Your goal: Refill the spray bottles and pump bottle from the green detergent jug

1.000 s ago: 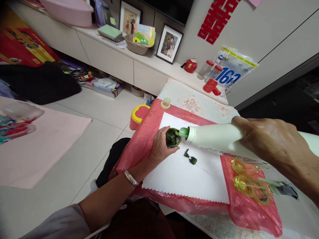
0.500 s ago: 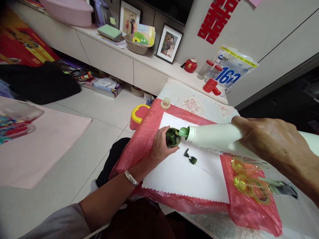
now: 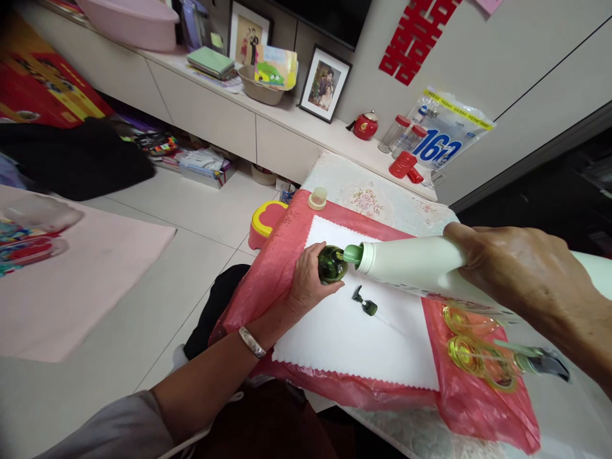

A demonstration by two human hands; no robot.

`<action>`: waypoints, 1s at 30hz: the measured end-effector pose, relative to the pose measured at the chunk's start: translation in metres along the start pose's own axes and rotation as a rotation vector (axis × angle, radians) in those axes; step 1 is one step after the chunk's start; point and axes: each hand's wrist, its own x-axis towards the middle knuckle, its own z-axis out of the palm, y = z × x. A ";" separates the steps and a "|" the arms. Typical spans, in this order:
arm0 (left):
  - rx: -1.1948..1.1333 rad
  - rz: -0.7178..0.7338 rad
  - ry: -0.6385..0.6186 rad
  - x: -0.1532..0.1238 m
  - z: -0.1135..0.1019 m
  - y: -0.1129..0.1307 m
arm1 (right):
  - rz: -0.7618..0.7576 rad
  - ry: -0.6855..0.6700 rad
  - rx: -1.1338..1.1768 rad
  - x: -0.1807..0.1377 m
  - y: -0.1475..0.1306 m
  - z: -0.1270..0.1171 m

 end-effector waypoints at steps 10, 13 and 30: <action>0.005 0.004 0.002 0.000 0.001 -0.001 | 0.127 -0.018 0.140 -0.005 -0.009 -0.006; 0.005 0.007 0.006 0.000 0.001 -0.001 | 0.092 -0.002 0.099 -0.004 -0.006 -0.005; 0.002 0.015 0.009 0.000 0.001 -0.001 | 0.005 0.046 0.020 -0.001 0.001 0.000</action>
